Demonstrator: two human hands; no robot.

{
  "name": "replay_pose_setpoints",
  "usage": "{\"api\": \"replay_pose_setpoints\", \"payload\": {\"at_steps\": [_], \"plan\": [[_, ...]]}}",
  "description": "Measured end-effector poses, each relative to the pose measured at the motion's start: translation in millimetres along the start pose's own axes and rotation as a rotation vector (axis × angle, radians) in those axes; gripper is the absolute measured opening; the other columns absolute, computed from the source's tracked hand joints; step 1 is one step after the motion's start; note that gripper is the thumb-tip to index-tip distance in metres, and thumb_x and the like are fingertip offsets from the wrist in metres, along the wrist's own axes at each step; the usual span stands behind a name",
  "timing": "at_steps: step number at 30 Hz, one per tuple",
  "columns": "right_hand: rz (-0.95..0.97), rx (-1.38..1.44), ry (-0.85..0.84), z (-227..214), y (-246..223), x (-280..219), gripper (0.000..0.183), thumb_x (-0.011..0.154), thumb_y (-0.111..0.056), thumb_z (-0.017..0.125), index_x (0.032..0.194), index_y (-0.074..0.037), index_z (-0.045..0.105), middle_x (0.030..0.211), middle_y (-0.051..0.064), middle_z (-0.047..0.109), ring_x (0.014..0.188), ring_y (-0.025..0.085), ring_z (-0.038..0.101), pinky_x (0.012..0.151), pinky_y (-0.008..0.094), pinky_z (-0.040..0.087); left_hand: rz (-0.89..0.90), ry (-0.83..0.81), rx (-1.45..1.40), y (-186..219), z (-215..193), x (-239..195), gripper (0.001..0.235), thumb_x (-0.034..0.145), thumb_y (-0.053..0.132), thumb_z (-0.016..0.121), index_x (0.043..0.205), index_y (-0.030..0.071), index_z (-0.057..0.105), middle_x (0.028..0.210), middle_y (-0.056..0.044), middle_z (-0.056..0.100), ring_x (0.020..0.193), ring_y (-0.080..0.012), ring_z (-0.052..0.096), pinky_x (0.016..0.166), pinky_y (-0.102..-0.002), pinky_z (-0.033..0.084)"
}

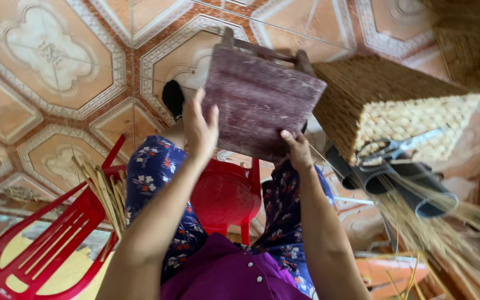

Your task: The person wipes the exterior and interior of a woven basket with a cloth, then uses scissors to trim loose strands. The person also moves a red stool and handles a metal frame with reed strips.

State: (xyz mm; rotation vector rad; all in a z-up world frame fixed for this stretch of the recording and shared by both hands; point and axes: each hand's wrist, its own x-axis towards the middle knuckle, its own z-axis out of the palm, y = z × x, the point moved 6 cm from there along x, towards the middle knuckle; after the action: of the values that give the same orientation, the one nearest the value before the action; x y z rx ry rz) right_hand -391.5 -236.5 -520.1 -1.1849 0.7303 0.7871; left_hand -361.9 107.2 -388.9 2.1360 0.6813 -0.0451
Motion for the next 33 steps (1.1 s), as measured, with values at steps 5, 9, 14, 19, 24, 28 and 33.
{"api": "replay_pose_setpoints", "payload": {"at_steps": [5,9,14,19,24,28,33], "plan": [[0.103,-0.043,-0.042,7,-20,19,0.044,0.096,-0.021,0.072,0.134,-0.002,0.060,0.127,0.010,0.067,0.115,0.022,0.064,0.098,0.036,0.054,-0.096,-0.589,0.170,-12,36,-144,0.013,0.096,0.020,0.066,0.102,0.008,0.065,0.107,-0.013,0.065,0.102,-0.0300,0.064,0.089,-0.044,0.052],[0.034,-0.242,-0.010,13,-46,15,0.049,0.095,-0.019,0.071,0.139,-0.004,0.056,0.128,0.007,0.065,0.116,0.021,0.062,0.095,0.036,0.053,0.082,-0.617,0.685,-65,90,-174,0.046,0.075,0.019,0.069,0.120,0.008,0.066,0.139,-0.022,0.052,0.133,-0.0469,0.040,0.100,-0.070,0.037],[-0.053,-0.180,0.084,13,-72,26,0.053,0.101,-0.021,0.066,0.150,-0.016,0.049,0.127,0.003,0.061,0.111,0.021,0.057,0.086,0.039,0.052,-0.189,-0.948,0.736,-141,154,-195,0.046,0.092,0.022,0.063,0.138,0.015,0.062,0.150,-0.027,0.047,0.142,-0.0643,0.026,0.100,-0.087,0.026],[-0.054,-0.190,-0.018,27,-88,31,0.053,0.101,-0.016,0.066,0.150,-0.018,0.048,0.135,0.004,0.060,0.121,0.024,0.060,0.096,0.045,0.056,-0.405,-1.156,0.806,-185,186,-201,0.038,0.098,0.024,0.062,0.135,0.015,0.065,0.146,-0.025,0.052,0.140,-0.0601,0.034,0.102,-0.081,0.033],[0.048,-0.370,0.012,30,-106,27,0.049,0.099,-0.016,0.064,0.145,-0.018,0.048,0.131,0.006,0.059,0.112,0.026,0.062,0.082,0.048,0.058,-0.406,-1.204,0.754,-199,203,-217,0.038,0.097,0.024,0.064,0.134,0.014,0.065,0.141,-0.023,0.056,0.135,-0.0553,0.040,0.101,-0.075,0.037],[0.035,-0.364,0.007,44,-112,40,0.051,0.096,-0.014,0.063,0.145,-0.017,0.046,0.130,0.008,0.058,0.108,0.025,0.065,0.077,0.044,0.062,-0.334,-1.192,0.727,-212,224,-196,0.038,0.096,0.024,0.066,0.132,0.014,0.065,0.138,-0.022,0.058,0.132,-0.0514,0.045,0.100,-0.070,0.040],[-0.021,-0.393,0.044,45,-112,46,0.048,0.098,-0.014,0.064,0.144,-0.013,0.048,0.128,0.011,0.061,0.107,0.025,0.065,0.075,0.039,0.061,-0.176,-1.218,0.730,-223,243,-186,0.038,0.094,0.024,0.068,0.131,0.013,0.065,0.133,-0.021,0.062,0.127,-0.0465,0.051,0.098,-0.064,0.044]]}}
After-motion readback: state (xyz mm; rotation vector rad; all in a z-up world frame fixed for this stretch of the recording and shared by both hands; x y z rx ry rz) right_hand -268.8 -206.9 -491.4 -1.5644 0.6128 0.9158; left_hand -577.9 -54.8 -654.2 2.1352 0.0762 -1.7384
